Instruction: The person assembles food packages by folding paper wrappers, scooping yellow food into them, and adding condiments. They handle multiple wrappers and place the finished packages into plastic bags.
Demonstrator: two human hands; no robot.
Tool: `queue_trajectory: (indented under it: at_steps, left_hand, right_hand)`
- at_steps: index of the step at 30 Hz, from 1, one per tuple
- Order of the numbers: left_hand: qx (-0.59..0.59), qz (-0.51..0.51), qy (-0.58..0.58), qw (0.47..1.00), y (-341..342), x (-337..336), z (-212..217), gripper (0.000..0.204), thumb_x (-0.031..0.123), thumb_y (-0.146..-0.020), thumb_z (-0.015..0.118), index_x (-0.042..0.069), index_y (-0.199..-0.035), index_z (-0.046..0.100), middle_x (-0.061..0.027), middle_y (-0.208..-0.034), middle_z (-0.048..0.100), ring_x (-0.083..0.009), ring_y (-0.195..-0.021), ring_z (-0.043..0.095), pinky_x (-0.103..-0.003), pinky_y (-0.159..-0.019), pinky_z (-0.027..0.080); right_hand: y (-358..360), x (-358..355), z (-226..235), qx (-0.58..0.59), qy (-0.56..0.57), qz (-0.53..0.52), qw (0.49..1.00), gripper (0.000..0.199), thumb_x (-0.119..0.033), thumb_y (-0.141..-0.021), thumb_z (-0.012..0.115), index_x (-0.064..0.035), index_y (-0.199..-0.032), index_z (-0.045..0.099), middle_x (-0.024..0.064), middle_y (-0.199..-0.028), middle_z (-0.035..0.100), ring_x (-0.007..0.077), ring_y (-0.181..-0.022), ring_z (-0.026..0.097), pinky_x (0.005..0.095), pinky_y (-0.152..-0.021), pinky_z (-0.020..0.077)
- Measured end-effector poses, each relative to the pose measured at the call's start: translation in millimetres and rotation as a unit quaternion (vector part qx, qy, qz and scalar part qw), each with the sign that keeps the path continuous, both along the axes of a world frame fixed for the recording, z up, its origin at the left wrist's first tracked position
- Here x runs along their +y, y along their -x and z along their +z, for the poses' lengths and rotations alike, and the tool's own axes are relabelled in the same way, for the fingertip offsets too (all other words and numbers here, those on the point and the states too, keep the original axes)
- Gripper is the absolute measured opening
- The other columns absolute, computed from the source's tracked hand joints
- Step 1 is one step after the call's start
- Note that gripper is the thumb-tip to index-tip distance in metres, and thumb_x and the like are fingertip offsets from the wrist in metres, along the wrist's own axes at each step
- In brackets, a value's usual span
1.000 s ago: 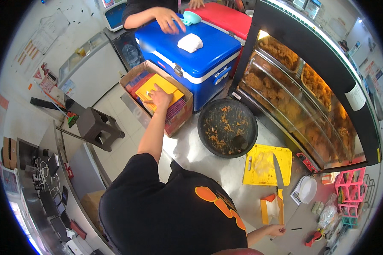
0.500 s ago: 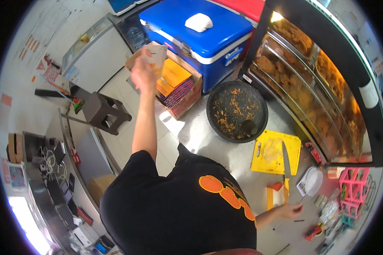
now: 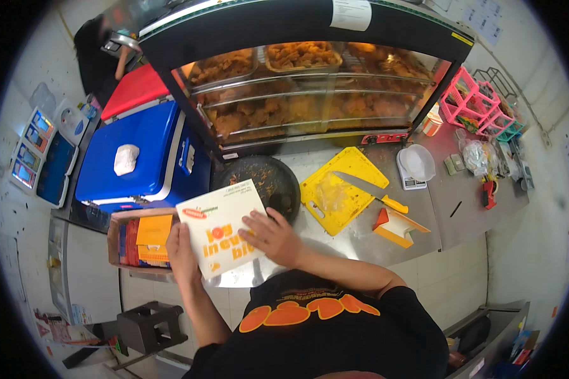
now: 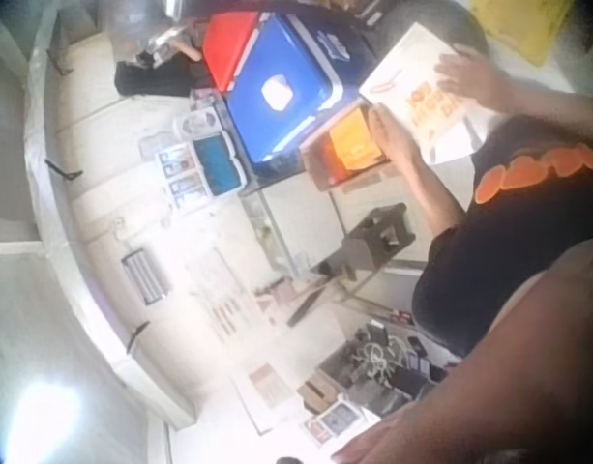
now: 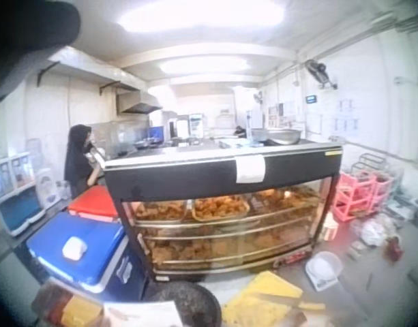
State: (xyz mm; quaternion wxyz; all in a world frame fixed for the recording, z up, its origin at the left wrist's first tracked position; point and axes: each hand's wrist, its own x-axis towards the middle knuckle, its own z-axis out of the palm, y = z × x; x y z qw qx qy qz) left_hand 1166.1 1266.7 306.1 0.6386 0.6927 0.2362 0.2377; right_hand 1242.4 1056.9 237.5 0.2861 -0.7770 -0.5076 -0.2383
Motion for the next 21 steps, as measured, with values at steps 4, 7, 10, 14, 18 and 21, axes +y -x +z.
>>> queue_trajectory:
  at_steps: [4,7,10,14,18,21]
  left_hand:
    - [-0.186,-0.209,0.433,0.857,-20,-21,-9,0.056,0.043,-0.103,0.038,0.001,-0.141,0.04,-0.0116,-0.138,0.05,-0.0198,-0.128,0.046,-0.037,-0.108,0.034]
    - [-0.154,-0.128,0.159,0.967,-34,-62,-64,0.074,0.053,-0.102,0.032,0.004,-0.153,0.008,-0.0108,-0.159,0.016,-0.0244,-0.146,0.018,-0.041,-0.117,0.016]
    - [-0.206,-0.095,-0.018,0.974,-53,-91,-71,0.079,0.048,-0.098,0.047,0.0,-0.151,0.012,-0.0156,-0.156,0.02,-0.025,-0.141,0.027,-0.041,-0.114,0.023]
    - [-0.144,-0.094,-0.069,0.983,-63,-82,-72,0.08,0.026,-0.09,0.066,-0.001,-0.148,0.018,-0.0211,-0.153,0.023,-0.0316,-0.139,0.03,-0.044,-0.111,0.027]
    - [-0.139,-0.029,-0.543,0.827,-77,-59,-87,0.066,0.017,-0.083,0.068,0.001,-0.14,0.039,-0.0277,-0.15,0.025,-0.0427,-0.14,0.026,-0.059,-0.112,0.02]
    - [-0.051,-0.26,-0.452,0.852,-87,-60,-95,0.043,0.023,-0.085,0.061,0.004,-0.123,0.06,-0.0195,-0.146,0.039,-0.0368,-0.134,0.04,-0.062,-0.113,0.014]
  right_hand:
    - [-10,-9,9,0.102,-0.048,0.003,0.994,0.045,-0.007,-0.082,0.059,-0.0066,-0.126,0.059,0.0128,-0.12,0.063,0.0296,-0.108,0.061,0.0405,-0.09,0.0478]
    - [9,-7,25,0.213,-0.054,0.022,0.975,0.042,-0.011,-0.086,0.06,-0.0023,-0.127,0.058,0.0168,-0.114,0.064,0.0329,-0.098,0.063,0.0396,-0.084,0.049]
    - [16,-14,38,0.296,-0.095,0.012,0.951,0.034,-0.013,-0.091,0.057,0.0,-0.123,0.059,0.0184,-0.108,0.066,0.0348,-0.094,0.064,0.0394,-0.079,0.0506]
    - [0,-67,56,0.522,-0.068,-0.054,0.848,0.033,-0.018,-0.095,0.053,-0.0013,-0.123,0.059,0.0179,-0.094,0.067,0.0333,-0.092,0.064,0.0424,-0.082,0.0494]
    - [3,-90,54,0.344,0.048,-0.058,0.936,0.032,-0.012,-0.088,0.056,-0.0031,-0.119,0.061,0.0144,-0.101,0.066,0.0311,-0.094,0.063,0.0418,-0.082,0.0488]
    - [18,-84,40,0.206,0.111,-0.067,0.97,0.034,-0.008,-0.082,0.058,-0.005,-0.116,0.062,0.012,-0.106,0.064,0.0296,-0.096,0.061,0.0416,-0.082,0.0481]
